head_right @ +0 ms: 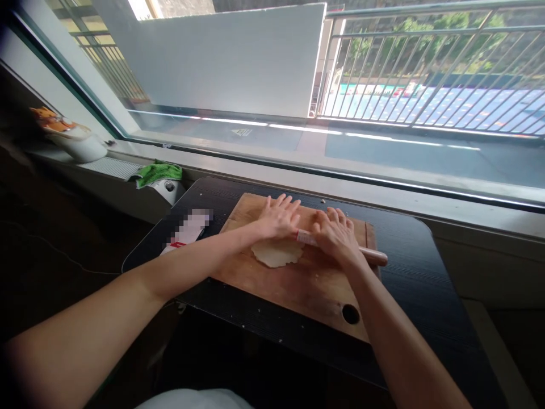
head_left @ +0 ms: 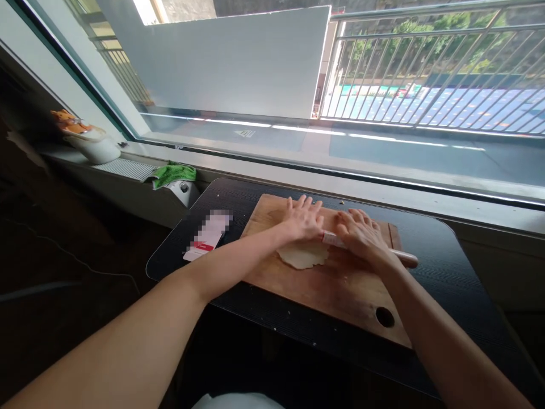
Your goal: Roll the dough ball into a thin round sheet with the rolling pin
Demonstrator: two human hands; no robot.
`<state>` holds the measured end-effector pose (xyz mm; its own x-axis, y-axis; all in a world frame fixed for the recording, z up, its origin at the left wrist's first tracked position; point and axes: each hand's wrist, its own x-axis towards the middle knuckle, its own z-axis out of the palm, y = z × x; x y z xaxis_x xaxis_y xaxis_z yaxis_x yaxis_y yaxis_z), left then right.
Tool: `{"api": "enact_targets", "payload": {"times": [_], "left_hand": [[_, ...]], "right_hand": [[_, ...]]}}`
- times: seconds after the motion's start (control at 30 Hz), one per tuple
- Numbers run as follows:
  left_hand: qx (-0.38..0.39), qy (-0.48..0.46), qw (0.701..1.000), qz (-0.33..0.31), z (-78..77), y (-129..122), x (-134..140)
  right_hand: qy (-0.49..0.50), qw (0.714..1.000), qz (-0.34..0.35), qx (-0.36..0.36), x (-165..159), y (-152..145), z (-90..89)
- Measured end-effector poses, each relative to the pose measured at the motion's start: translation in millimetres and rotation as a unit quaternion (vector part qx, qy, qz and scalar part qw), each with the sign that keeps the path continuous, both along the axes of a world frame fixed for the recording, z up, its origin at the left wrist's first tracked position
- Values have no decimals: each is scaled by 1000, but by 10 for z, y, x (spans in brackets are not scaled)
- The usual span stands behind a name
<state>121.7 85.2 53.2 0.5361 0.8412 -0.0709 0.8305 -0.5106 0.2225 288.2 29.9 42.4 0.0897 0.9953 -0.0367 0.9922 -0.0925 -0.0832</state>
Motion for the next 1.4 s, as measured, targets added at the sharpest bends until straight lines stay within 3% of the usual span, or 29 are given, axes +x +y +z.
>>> {"api": "enact_targets", "payload": {"times": [0.1, 0.3, 0.43, 0.53, 0.67, 0.77, 0.83, 0.93, 1.0, 1.07, 1.17, 1.23, 1.3, 1.4], "left_hand": [[-19, -6, 1000, 23, -26, 99, 54], [66, -53, 996, -11, -139, -379, -145], [12, 4, 1000, 13, -46, -108, 3], [-28, 42, 999, -8, 37, 70, 126], [6, 8, 998, -69, -17, -269, 9], [35, -37, 997, -54, -83, -461, -74], [9, -39, 999, -35, -78, -343, -22], [-58, -11, 998, 10, -16, 1, 133], [-75, 1, 997, 29, 19, 84, 177], [-58, -1, 998, 17, 10, -53, 126], [7, -25, 999, -35, -63, -443, -35], [39, -36, 998, -46, -90, -556, -81], [36, -33, 998, -36, -80, -435, -31], [-7, -15, 1000, 9, -16, -41, 129]], "right_hand": [[11, 999, -38, -20, 1, 99, 56], [8, 1000, 17, 16, -70, -337, -46], [30, 999, -29, -7, -54, -69, 34], [39, 996, -73, -30, -71, 90, 96], [13, 999, -32, 10, -150, -277, -5], [5, 1000, -2, 29, -134, -471, -81], [15, 1000, -12, 13, -78, -337, -62], [32, 996, -81, -15, 0, 51, 28], [36, 992, -121, -9, 6, 163, 66], [35, 992, -123, -2, -27, 45, 46], [15, 997, -72, 20, -98, -344, -48], [-2, 997, -54, 48, -110, -461, -80], [2, 996, -65, 55, -81, -336, -64], [28, 993, -115, 28, -8, 71, 21]]}}
